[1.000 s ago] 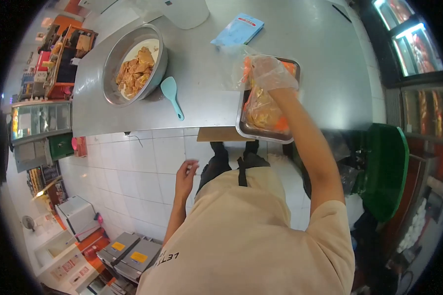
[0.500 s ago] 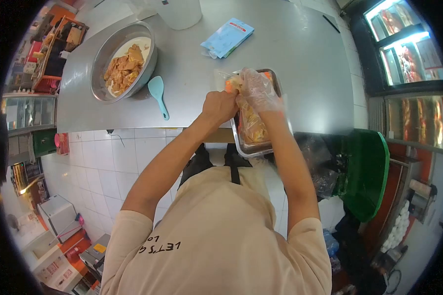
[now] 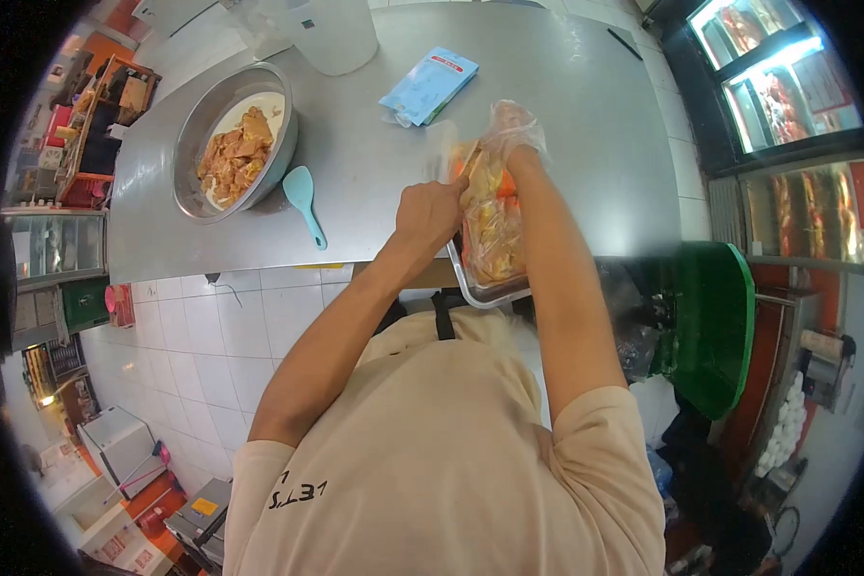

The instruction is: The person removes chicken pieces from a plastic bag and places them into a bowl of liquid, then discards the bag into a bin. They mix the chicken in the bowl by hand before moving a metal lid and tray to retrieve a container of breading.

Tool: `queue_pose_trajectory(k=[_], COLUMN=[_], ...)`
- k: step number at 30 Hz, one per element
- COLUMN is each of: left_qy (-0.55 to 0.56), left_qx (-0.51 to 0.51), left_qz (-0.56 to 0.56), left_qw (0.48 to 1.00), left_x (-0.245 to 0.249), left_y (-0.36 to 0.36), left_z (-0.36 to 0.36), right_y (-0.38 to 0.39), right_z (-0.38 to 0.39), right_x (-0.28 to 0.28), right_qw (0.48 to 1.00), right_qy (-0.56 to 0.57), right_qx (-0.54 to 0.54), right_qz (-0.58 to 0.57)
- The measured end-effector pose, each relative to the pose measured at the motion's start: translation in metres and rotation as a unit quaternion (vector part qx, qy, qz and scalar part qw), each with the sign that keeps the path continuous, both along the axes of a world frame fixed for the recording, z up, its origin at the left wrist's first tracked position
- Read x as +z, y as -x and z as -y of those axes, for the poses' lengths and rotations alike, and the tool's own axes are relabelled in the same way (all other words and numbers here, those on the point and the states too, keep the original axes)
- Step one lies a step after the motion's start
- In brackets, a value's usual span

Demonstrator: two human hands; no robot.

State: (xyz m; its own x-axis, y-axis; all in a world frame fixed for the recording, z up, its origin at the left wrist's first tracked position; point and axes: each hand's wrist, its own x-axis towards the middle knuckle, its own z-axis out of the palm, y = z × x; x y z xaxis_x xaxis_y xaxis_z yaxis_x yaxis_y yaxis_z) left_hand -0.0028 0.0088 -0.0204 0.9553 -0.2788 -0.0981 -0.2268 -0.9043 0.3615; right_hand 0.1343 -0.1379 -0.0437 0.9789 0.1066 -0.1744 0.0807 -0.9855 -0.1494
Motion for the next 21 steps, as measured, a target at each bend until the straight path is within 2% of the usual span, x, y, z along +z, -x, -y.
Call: queue_pose_trajectory(k=[3,6,8,9,11,12,14,15,16,17,18,20,21], left_qy=[-0.009,-0.044,-0.04,-0.036,0.045,0.046,0.196,0.193,0.225,0.255,0.265,0.279,0.282], left_qx=[0.015,0.016,-0.004,-0.001,-0.026,-0.018,0.038,0.041,0.123,0.205,0.247,0.328,0.365], left_qz=[0.022,0.012,-0.027,-0.019,-0.017,-0.018,-0.033,-0.036,-0.054,-0.072,-0.054,-0.035,-0.032], left_qw=[1.0,0.999,0.999,0.999,0.998,0.999,0.979,0.98,0.965,0.942,0.93,0.902,0.887], left_x=[0.007,0.015,0.015,0.009,-0.007,-0.005,0.0,-0.001,-0.004,-0.009,-0.021,-0.052,-0.066], left_y=[0.01,0.013,0.013,0.009,0.017,0.025,0.046,0.06,0.077,0.096,0.116,0.162,0.186], left_z=[-0.004,-0.008,-0.017,-0.026,-0.052,-0.064,-0.088,-0.099,-0.11,-0.121,-0.133,-0.155,-0.164], right_y=[-0.011,-0.008,0.005,0.006,0.013,0.013,0.013,0.018,0.028,0.037,0.045,0.057,0.057], right_z=[-0.001,-0.01,-0.014,-0.013,-0.018,-0.018,-0.015,-0.027,-0.045,-0.055,-0.055,-0.057,-0.058], right_x=[-0.001,0.008,-0.027,-0.036,-0.062,-0.084,-0.119,-0.097,-0.045,-0.01,0.004,0.017,0.015], right_qw=[0.999,1.0,0.988,0.987,0.953,0.953,0.911,0.911,0.944,0.944,0.944,0.917,0.915], right_qy=[-0.03,-0.011,-0.038,-0.035,-0.131,-0.133,-0.106,-0.11,-0.02,0.073,0.072,0.11,0.108], right_qx=[0.0,-0.003,0.011,0.015,0.086,0.093,0.342,0.343,0.327,0.301,0.303,0.381,0.385], right_qz=[0.03,-0.006,0.152,0.159,0.258,0.255,0.204,0.201,0.047,-0.109,-0.113,0.047,0.043])
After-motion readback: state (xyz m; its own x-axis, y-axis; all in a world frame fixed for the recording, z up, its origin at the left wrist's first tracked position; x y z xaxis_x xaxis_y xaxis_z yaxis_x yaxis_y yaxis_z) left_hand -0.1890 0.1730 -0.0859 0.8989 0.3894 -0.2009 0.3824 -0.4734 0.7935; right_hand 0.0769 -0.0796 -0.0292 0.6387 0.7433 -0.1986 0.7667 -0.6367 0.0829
